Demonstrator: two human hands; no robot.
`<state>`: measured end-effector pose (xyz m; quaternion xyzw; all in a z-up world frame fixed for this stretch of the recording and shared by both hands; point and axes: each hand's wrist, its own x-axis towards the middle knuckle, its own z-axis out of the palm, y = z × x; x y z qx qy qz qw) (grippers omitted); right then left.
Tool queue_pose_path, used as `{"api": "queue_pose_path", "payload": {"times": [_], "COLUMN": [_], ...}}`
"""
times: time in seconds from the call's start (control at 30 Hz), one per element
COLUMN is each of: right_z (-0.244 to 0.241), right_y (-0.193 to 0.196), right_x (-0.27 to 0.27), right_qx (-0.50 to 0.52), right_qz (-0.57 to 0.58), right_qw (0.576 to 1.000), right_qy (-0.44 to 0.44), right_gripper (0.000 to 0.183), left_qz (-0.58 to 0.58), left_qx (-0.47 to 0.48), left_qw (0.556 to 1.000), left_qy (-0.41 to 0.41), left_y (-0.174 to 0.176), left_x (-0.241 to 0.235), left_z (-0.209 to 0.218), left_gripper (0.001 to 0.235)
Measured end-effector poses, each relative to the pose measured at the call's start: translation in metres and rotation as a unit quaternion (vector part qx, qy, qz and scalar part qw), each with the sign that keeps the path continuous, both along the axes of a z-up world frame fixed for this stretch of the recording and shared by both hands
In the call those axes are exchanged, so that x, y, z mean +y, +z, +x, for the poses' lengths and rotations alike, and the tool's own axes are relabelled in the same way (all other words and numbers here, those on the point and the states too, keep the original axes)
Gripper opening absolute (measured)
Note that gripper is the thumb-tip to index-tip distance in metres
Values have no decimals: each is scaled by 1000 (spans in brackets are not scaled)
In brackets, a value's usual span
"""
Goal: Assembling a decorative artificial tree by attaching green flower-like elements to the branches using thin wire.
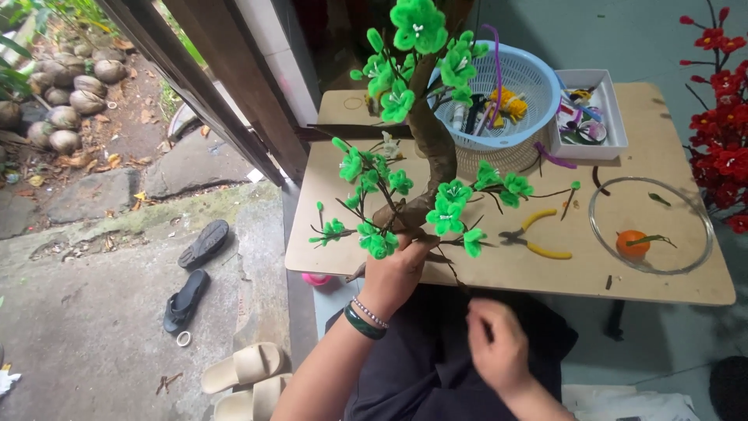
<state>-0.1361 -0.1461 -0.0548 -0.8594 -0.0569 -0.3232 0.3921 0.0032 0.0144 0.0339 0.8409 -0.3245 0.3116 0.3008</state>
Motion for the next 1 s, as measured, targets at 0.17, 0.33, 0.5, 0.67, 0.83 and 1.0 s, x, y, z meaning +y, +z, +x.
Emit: {"api": "queue_pose_path", "payload": {"times": [0.17, 0.33, 0.5, 0.67, 0.83, 1.0], "right_z": [17, 39, 36, 20, 15, 16], "right_y": [-12, -22, -13, 13, 28, -35], "right_x": [-13, -4, 6, 9, -8, -44], "right_qx": [94, 58, 24, 98, 194, 263], "right_qz": [108, -10, -45, 15, 227, 329], "right_qw": [989, 995, 992, 991, 953, 902], "right_qy": [-42, -86, -117, -94, 52, 97], "right_gripper": [28, 31, 16, 17, 11, 18], "left_qz": [-28, -56, -285, -248, -444, -540], "left_qx": [2, 22, 310, 442, 622, 678], "left_qw": [997, 998, 906, 848, 564, 240], "left_qy": [-65, -31, -46, -154, -314, -437], "left_y": [7, -10, -87, -164, -183, -183], "left_x": [0, 3, -28, -71, -56, -7], "left_z": [1, -34, -88, -103, -109, -108], "left_gripper": [29, 47, 27, 38, 25, 51]}}
